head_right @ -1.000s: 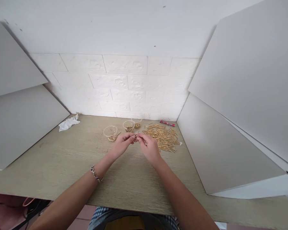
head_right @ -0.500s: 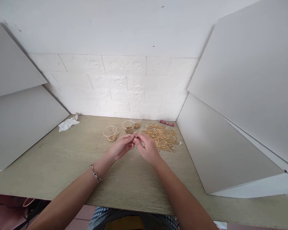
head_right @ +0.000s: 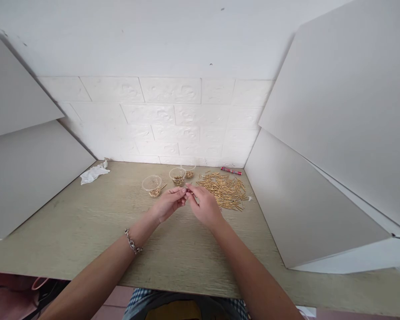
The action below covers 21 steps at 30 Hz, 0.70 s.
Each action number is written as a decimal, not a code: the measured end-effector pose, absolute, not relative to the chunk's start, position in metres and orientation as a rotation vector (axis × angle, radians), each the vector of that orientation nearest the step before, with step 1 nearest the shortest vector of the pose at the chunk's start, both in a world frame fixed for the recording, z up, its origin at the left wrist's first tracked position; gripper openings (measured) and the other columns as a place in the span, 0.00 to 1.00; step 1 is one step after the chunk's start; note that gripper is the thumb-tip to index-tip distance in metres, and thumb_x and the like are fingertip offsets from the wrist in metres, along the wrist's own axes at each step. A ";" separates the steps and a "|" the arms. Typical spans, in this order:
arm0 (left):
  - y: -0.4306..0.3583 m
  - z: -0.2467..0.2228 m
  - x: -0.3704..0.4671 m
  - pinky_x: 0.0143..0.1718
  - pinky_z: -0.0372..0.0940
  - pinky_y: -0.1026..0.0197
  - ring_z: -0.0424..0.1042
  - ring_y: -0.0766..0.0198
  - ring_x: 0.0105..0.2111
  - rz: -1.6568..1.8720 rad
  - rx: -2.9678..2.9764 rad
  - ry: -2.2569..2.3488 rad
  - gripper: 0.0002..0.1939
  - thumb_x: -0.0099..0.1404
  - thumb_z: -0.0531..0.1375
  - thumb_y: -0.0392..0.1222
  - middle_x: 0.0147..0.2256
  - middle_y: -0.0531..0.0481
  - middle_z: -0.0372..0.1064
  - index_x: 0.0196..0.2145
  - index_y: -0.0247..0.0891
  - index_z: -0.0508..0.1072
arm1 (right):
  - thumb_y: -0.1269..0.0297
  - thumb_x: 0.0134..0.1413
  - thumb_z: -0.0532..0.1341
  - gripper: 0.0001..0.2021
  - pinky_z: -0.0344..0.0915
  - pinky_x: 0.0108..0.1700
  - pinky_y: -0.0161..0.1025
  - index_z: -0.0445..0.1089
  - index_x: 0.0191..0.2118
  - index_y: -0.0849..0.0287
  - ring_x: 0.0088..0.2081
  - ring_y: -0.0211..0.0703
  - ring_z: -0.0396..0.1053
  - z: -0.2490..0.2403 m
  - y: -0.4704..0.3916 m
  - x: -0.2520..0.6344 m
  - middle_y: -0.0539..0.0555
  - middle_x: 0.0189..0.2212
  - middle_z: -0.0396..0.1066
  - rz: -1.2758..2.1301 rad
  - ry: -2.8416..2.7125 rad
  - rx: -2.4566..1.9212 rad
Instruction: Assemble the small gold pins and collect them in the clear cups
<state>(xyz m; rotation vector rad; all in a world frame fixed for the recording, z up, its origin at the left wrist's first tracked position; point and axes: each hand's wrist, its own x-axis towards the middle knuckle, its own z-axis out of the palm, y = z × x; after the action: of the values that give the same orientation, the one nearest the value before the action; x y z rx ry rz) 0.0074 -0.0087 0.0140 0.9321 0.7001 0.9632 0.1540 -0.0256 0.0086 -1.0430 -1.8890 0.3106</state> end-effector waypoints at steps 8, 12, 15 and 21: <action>-0.009 0.015 0.008 0.23 0.50 0.69 0.56 0.75 0.21 0.989 0.921 0.722 0.14 0.46 0.69 0.45 0.20 0.55 0.61 0.24 0.32 0.73 | 0.65 0.55 0.53 0.18 0.63 0.46 0.41 0.63 0.52 0.57 0.44 0.43 0.66 0.009 -0.027 0.154 0.56 0.42 0.69 0.317 -1.980 -1.024; -0.008 0.015 0.007 0.24 0.54 0.70 0.58 0.75 0.21 1.010 0.807 0.679 0.13 0.47 0.68 0.44 0.22 0.54 0.62 0.28 0.32 0.73 | 0.61 0.54 0.55 0.19 0.62 0.45 0.42 0.61 0.52 0.57 0.43 0.43 0.65 0.008 -0.029 0.153 0.56 0.44 0.67 0.361 -1.922 -1.089; -0.008 0.013 0.007 0.26 0.58 0.69 0.62 0.73 0.24 1.041 0.760 0.656 0.15 0.48 0.67 0.45 0.26 0.52 0.65 0.32 0.34 0.73 | 0.55 0.51 0.57 0.13 0.62 0.36 0.39 0.65 0.38 0.58 0.33 0.41 0.64 0.005 -0.028 0.147 0.53 0.32 0.67 0.483 -1.743 -1.197; -0.009 0.011 0.011 0.24 0.60 0.63 0.64 0.67 0.20 1.028 1.201 0.729 0.18 0.57 0.58 0.53 0.19 0.53 0.63 0.27 0.32 0.69 | 0.45 0.48 0.55 0.18 0.49 0.17 0.31 0.61 0.32 0.57 0.16 0.32 0.55 -0.006 -0.024 0.127 0.44 0.19 0.57 1.419 -1.156 -0.970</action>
<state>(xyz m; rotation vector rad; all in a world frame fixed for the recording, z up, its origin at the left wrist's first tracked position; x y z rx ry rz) 0.0111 -0.0089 0.0106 1.2006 0.7286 1.0278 0.1269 -0.0241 -0.0056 -0.9699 -1.1560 1.4190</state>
